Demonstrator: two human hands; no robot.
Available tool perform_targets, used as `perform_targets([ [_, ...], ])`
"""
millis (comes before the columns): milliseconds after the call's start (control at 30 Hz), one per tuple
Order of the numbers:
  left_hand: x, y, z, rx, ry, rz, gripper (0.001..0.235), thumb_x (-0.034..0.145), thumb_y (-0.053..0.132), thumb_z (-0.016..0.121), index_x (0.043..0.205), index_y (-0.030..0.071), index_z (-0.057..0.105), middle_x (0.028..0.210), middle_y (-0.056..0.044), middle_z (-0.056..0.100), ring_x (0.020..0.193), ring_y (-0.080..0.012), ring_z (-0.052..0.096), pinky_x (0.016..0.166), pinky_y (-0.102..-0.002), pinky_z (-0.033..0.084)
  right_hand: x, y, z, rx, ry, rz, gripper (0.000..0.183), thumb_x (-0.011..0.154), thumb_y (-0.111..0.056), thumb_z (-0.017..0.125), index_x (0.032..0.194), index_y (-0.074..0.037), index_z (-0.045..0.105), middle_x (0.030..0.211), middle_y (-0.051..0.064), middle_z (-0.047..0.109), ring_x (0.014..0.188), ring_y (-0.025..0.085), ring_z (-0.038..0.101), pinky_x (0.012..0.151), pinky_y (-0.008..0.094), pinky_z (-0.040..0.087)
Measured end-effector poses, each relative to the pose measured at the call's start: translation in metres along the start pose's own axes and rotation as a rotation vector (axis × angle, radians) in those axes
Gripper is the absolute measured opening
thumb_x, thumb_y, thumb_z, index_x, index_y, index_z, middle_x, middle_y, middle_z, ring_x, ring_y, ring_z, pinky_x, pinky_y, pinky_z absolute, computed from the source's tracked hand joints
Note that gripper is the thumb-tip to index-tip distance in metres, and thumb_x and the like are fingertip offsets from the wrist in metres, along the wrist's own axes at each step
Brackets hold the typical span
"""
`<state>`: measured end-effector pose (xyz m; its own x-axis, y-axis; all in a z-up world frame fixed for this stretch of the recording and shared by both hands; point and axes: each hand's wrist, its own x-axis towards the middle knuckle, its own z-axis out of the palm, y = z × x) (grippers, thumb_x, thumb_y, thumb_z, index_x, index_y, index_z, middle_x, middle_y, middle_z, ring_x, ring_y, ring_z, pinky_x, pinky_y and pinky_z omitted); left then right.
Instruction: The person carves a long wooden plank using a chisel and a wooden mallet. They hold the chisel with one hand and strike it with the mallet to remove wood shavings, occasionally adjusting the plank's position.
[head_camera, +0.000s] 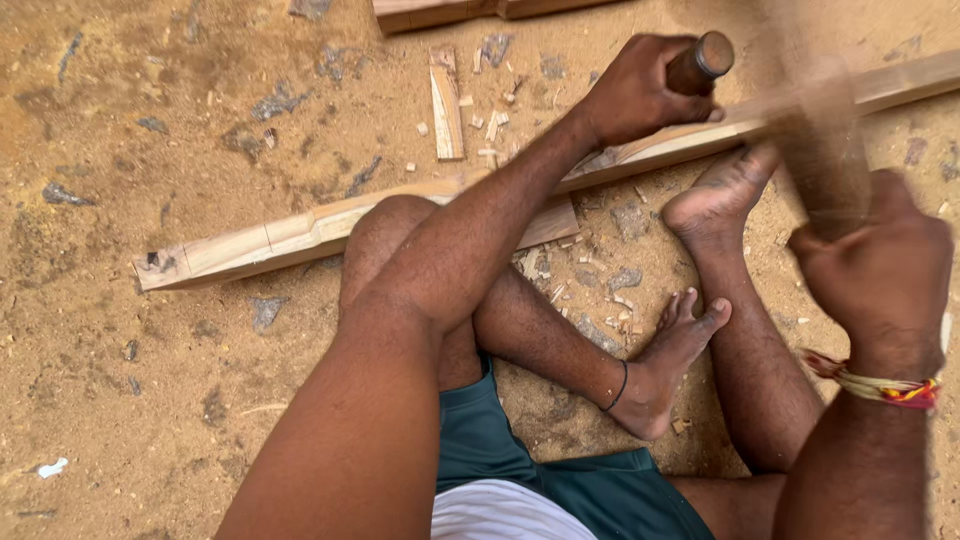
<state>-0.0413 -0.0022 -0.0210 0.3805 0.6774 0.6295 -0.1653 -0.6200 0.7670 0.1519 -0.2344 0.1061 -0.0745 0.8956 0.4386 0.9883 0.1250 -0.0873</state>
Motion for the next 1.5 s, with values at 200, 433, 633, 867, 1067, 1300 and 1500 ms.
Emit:
perform_targets([
  [200, -0.002, 0.007, -0.003, -0.089, 0.008, 0.062, 0.046, 0.078, 0.040, 0.094, 0.100, 0.006, 0.073, 0.082, -0.002, 0.075, 0.075, -0.0117, 0.074, 0.074, -0.032, 0.065, -0.002, -0.005, -0.010, 0.076, -0.016, 0.243, 0.041, 0.082, -0.004, 0.087, 0.112, 0.008, 0.061, 0.092, 0.023, 0.072, 0.071, 0.025, 0.069, 0.066, 0.040, 0.057],
  [433, 0.000, 0.013, 0.002, -0.106, -0.011, -0.044, 0.037, 0.078, 0.031, 0.091, 0.099, 0.007, 0.074, 0.082, -0.002, 0.075, 0.070, -0.0107, 0.071, 0.070, -0.032, 0.064, 0.000, -0.021, 0.001, 0.072, -0.097, 0.235, 0.050, 0.082, -0.007, 0.086, 0.124, 0.002, 0.061, 0.094, 0.020, 0.071, 0.081, 0.029, 0.071, 0.072, 0.044, 0.058],
  [633, 0.001, 0.051, -0.036, 0.036, -0.210, -0.139, 0.031, 0.079, 0.024, 0.091, 0.095, 0.004, 0.074, 0.085, -0.006, 0.075, 0.076, -0.0150, 0.073, 0.075, -0.033, 0.065, -0.055, -0.012, 0.010, 0.182, -0.039, 0.376, 0.050, 0.080, -0.009, 0.085, 0.123, 0.003, 0.062, 0.101, 0.017, 0.071, 0.085, 0.024, 0.070, 0.072, 0.040, 0.061],
  [867, -0.041, 0.100, -0.134, 0.198, 0.081, -0.295, 0.038, 0.085, 0.025, 0.091, 0.106, 0.007, 0.066, 0.099, -0.010, 0.074, 0.089, -0.0176, 0.075, 0.079, -0.034, 0.066, -0.203, -0.017, 0.096, 1.074, 0.003, 1.005, 0.028, 0.075, 0.004, 0.070, 0.101, -0.001, 0.062, 0.070, 0.008, 0.062, 0.049, 0.017, 0.057, 0.042, 0.032, 0.047],
  [1067, -0.082, 0.090, -0.134, 0.623, -0.281, -0.724, 0.049, 0.076, 0.030, 0.093, 0.116, 0.014, 0.067, 0.120, -0.008, 0.071, 0.109, -0.0214, 0.067, 0.100, -0.043, 0.050, -0.247, -0.027, 0.124, 1.416, 0.061, 1.254, 0.026, 0.076, 0.002, 0.071, 0.100, -0.002, 0.062, 0.071, 0.006, 0.059, 0.053, 0.015, 0.052, 0.046, 0.031, 0.042],
  [1300, -0.097, 0.050, -0.135, 1.015, 0.181, -0.564, 0.038, 0.095, 0.020, 0.080, 0.130, 0.014, 0.068, 0.117, -0.013, 0.076, 0.110, -0.0331, 0.070, 0.093, -0.048, 0.057, -0.243, -0.041, 0.128, 1.428, 0.037, 1.173, 0.032, 0.074, 0.002, 0.072, 0.103, -0.002, 0.060, 0.070, 0.005, 0.059, 0.052, 0.016, 0.053, 0.044, 0.030, 0.042],
  [1500, -0.117, 0.017, -0.131, 0.918, -0.216, -0.511, 0.053, 0.071, 0.029, 0.092, 0.117, 0.013, 0.071, 0.114, -0.015, 0.074, 0.104, -0.0317, 0.070, 0.095, -0.046, 0.055, -0.263, -0.063, 0.123, 1.347, 0.009, 1.151, 0.028, 0.075, 0.001, 0.071, 0.102, 0.001, 0.063, 0.069, 0.007, 0.062, 0.051, 0.015, 0.053, 0.043, 0.029, 0.042],
])
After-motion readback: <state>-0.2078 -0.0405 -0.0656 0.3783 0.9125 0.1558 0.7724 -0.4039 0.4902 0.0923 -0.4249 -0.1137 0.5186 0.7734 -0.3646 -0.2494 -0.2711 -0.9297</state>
